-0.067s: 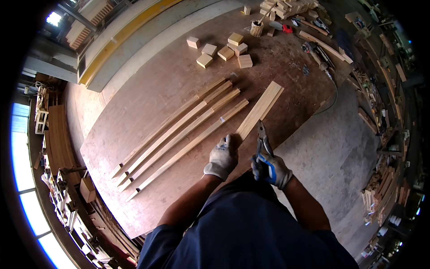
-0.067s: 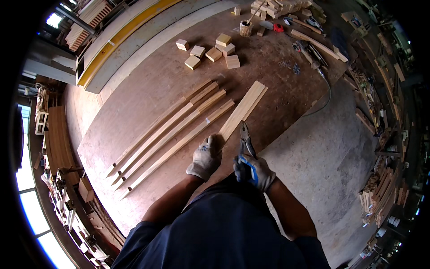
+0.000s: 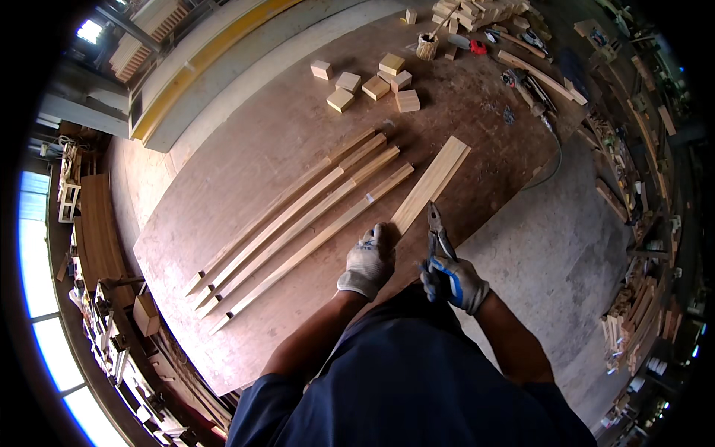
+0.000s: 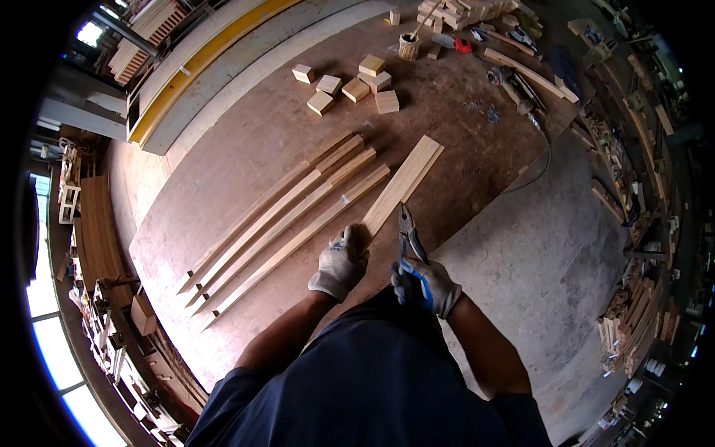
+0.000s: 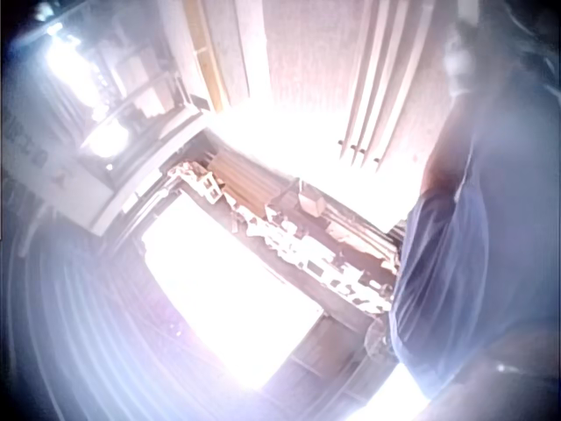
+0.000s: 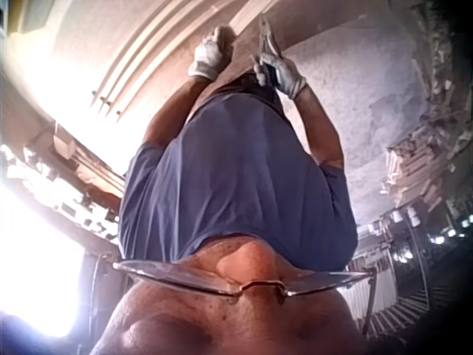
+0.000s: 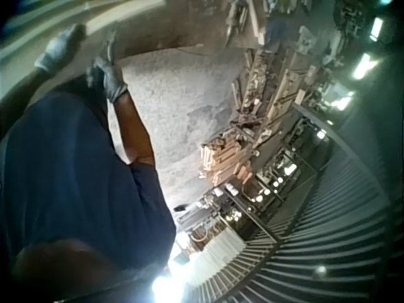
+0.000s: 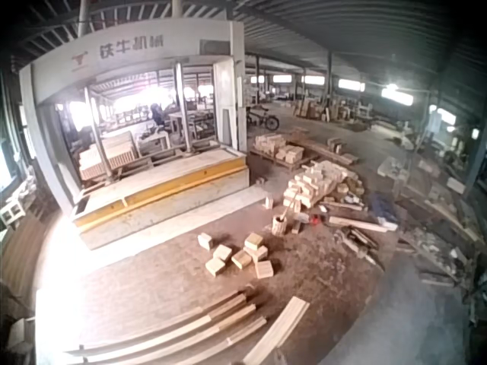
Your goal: The person uses pliers to trim small pieces off the ends of several wooden planks on a workbench. The person handles each plank individually, removes the excess, and places the trimmed plank back on the table.
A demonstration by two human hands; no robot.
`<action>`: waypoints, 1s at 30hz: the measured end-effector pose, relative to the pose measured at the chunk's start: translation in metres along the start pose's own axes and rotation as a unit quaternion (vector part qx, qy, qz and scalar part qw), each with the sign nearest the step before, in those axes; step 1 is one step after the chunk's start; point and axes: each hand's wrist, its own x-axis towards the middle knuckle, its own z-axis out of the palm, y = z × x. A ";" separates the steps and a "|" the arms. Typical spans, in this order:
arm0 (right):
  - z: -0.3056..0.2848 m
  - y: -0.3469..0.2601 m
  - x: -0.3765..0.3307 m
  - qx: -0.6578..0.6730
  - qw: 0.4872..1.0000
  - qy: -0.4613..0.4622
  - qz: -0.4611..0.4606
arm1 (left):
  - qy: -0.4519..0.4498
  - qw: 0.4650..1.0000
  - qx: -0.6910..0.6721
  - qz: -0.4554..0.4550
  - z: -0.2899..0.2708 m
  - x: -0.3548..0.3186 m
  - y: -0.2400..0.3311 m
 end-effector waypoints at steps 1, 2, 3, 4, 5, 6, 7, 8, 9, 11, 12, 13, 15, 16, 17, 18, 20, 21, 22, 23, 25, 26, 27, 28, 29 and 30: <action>0.001 -0.007 -0.010 -0.044 0.999 0.003 0.012 | -0.003 1.000 0.004 -0.003 -0.001 -0.004 -0.005; 0.002 -0.015 -0.019 -0.089 0.996 0.006 0.025 | -0.006 1.000 0.009 -0.006 -0.001 -0.008 -0.011; 0.003 -0.020 -0.024 -0.114 0.992 0.014 0.049 | -0.009 1.000 0.000 0.013 0.005 -0.014 -0.021; -0.001 -0.023 -0.032 -0.147 0.986 0.044 0.058 | -0.017 1.000 0.004 0.016 0.008 -0.020 -0.026; 0.000 -0.030 -0.041 -0.206 0.974 0.058 0.077 | -0.023 1.000 0.009 0.017 0.010 -0.029 -0.030; 0.000 -0.038 -0.049 -0.265 0.957 0.072 0.095 | -0.029 0.999 0.013 0.017 0.012 -0.039 -0.033; -0.007 -0.042 -0.054 -0.299 0.946 0.070 0.106 | -0.033 0.999 0.015 0.006 0.013 -0.048 -0.030; -0.014 -0.047 -0.060 -0.333 0.933 0.069 0.117 | -0.051 0.999 0.016 0.001 0.012 -0.055 -0.028; -0.019 -0.051 -0.064 -0.366 0.919 0.067 0.129 | -0.070 0.997 0.018 -0.003 0.011 -0.062 -0.025; -0.016 -0.073 -0.070 -0.492 0.844 0.097 0.193 | -0.125 0.991 0.030 -0.032 0.014 -0.071 -0.024; -0.016 -0.083 -0.070 -0.548 0.797 0.110 0.229 | -0.152 0.988 0.010 -0.030 0.015 -0.072 -0.026; 0.000 -0.093 -0.070 -0.611 0.743 0.137 0.236 | -0.175 0.984 -0.010 -0.032 0.015 -0.074 -0.028; 0.013 -0.105 -0.068 -0.671 0.688 0.131 0.243 | -0.197 0.979 -0.050 -0.021 0.020 -0.078 -0.037; 0.016 -0.107 -0.068 -0.699 0.660 0.128 0.246 | -0.194 0.979 -0.069 -0.009 0.021 -0.077 -0.042; 0.012 -0.105 -0.067 -0.690 0.668 0.123 0.250 | -0.191 0.978 -0.088 0.002 0.022 -0.076 -0.049; 0.008 -0.102 -0.068 -0.690 0.675 0.109 0.237 | -0.241 0.960 -0.140 -0.001 0.022 -0.075 -0.057; 0.002 -0.094 -0.067 -0.690 0.689 0.077 0.209 | -0.333 0.911 -0.241 -0.010 0.006 -0.060 -0.064; 0.004 -0.088 -0.069 -0.686 0.693 0.083 0.205 | -0.419 0.834 -0.334 -0.131 -0.006 -0.055 -0.062; 0.003 -0.082 -0.070 -0.682 0.706 0.085 0.171 | -0.428 0.826 -0.338 -0.141 -0.009 -0.054 -0.067; -0.001 -0.074 -0.070 -0.677 0.717 0.088 0.138 | -0.437 0.819 -0.341 -0.150 -0.011 -0.053 -0.072; -0.016 -0.061 -0.066 -0.629 0.766 0.097 0.095 | -0.428 0.832 -0.322 -0.145 -0.019 -0.052 -0.075; -0.023 -0.056 -0.066 -0.586 0.799 0.111 0.077 | -0.426 0.831 -0.312 -0.175 -0.024 -0.049 -0.072; -0.031 -0.051 -0.066 -0.541 0.830 0.125 0.059 | -0.424 0.829 -0.302 -0.204 -0.029 -0.048 -0.071; -0.036 -0.047 -0.067 -0.495 0.857 0.140 0.039 | -0.422 0.826 -0.293 -0.231 -0.033 -0.047 -0.070; -0.036 -0.044 -0.067 -0.445 0.877 0.180 0.028 | -0.406 0.834 -0.298 -0.225 -0.039 -0.047 -0.067; -0.046 -0.040 -0.066 -0.425 0.879 0.214 0.011 | -0.409 0.840 -0.281 -0.219 -0.041 -0.046 -0.068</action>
